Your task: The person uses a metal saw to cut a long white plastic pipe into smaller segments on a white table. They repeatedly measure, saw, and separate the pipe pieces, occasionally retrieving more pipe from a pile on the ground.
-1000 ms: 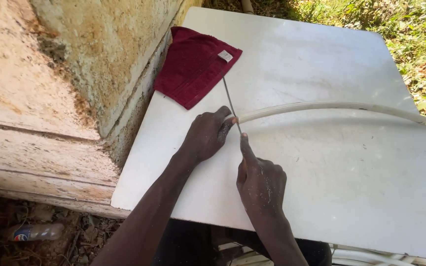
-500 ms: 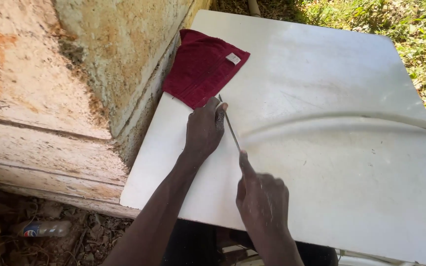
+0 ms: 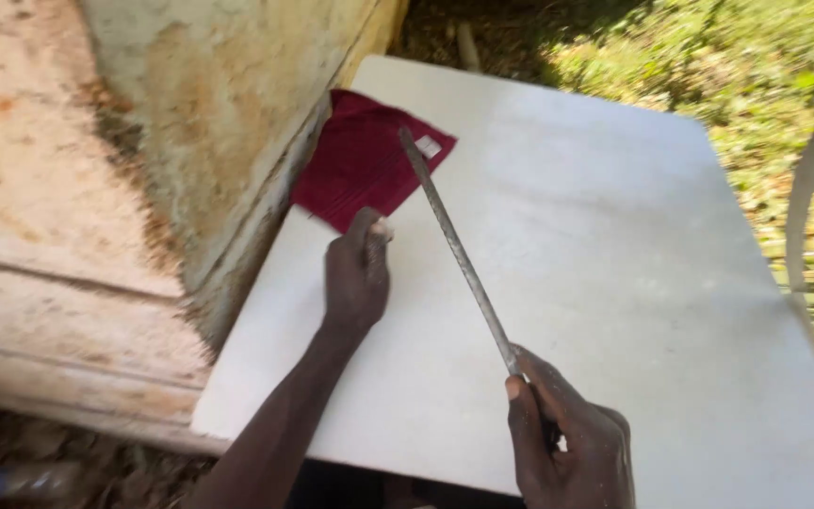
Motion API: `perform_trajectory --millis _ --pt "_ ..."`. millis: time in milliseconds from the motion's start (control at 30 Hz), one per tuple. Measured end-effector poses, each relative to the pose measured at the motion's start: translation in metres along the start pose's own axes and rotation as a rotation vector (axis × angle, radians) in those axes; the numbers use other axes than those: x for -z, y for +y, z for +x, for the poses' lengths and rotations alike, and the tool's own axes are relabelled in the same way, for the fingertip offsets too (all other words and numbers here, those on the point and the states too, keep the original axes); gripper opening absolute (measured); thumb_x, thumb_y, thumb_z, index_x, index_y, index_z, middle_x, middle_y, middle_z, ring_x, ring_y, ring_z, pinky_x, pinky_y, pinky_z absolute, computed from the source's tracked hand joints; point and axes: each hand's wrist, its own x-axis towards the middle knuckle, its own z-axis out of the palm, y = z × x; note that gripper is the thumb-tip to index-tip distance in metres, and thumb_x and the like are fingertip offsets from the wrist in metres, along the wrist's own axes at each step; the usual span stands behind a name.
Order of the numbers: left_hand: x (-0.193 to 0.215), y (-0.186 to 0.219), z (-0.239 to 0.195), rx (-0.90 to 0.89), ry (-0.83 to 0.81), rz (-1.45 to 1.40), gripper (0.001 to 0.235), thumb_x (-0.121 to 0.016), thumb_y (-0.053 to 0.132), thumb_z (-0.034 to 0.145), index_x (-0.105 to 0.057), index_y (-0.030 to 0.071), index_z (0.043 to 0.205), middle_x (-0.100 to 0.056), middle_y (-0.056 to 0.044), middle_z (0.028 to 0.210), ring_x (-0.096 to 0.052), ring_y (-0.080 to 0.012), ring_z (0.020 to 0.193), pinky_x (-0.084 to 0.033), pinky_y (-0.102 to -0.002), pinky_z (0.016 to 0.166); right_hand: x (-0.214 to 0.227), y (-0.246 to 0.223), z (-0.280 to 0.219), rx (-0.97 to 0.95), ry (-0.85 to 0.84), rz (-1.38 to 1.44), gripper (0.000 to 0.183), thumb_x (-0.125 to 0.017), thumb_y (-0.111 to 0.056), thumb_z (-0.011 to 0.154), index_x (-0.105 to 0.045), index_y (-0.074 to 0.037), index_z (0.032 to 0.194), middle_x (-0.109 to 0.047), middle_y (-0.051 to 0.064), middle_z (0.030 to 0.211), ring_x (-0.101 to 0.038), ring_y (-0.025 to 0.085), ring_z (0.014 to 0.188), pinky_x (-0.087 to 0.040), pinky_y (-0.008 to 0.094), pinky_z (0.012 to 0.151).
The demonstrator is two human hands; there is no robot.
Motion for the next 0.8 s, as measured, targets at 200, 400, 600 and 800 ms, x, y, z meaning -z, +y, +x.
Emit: perform_trajectory --millis 200,400,600,800 --pt "-0.005 -0.004 0.001 0.028 -0.044 0.017 0.034 -0.035 0.031 0.104 -0.058 0.008 0.092 -0.07 -0.004 0.081 -0.063 -0.0178 0.066 -0.045 -0.034 0.059 0.026 0.004 -0.004 -0.238 0.195 0.02 0.024 -0.055 -0.02 0.092 -0.076 -0.012 0.099 -0.04 -0.003 0.045 -0.033 0.008 0.041 -0.027 0.022 0.041" --pt "-0.005 -0.005 0.0 0.084 -0.081 0.016 0.034 -0.037 0.029 0.103 -0.06 0.006 0.093 -0.066 -0.003 0.076 -0.054 -0.0141 0.06 -0.041 -0.032 0.056 0.034 0.038 -0.016 -0.51 0.32 0.172 0.022 -0.054 -0.018 0.093 -0.072 -0.006 0.091 -0.052 0.006 0.048 -0.044 0.013 0.042 -0.032 0.025 0.042" --pt "-0.005 -0.003 0.001 0.152 -0.136 0.033 0.036 -0.037 0.034 0.104 -0.059 0.008 0.089 -0.061 0.0 0.068 -0.045 -0.0103 0.053 -0.036 -0.03 0.053 0.035 0.098 -0.039 -0.774 0.292 0.32 0.022 -0.058 -0.014 0.094 -0.073 0.001 0.092 -0.058 0.018 0.05 -0.042 0.023 0.04 -0.034 0.031 0.043" --pt "0.001 -0.003 0.003 0.096 -0.174 0.086 0.033 -0.04 0.034 0.104 -0.057 0.011 0.086 -0.043 0.003 0.057 -0.036 -0.0114 0.05 -0.029 -0.033 0.05 0.038 0.126 -0.063 -0.678 0.268 0.468 0.022 -0.056 -0.013 0.091 -0.07 0.003 0.096 -0.054 0.016 0.046 -0.04 0.02 0.034 -0.033 0.03 0.036"
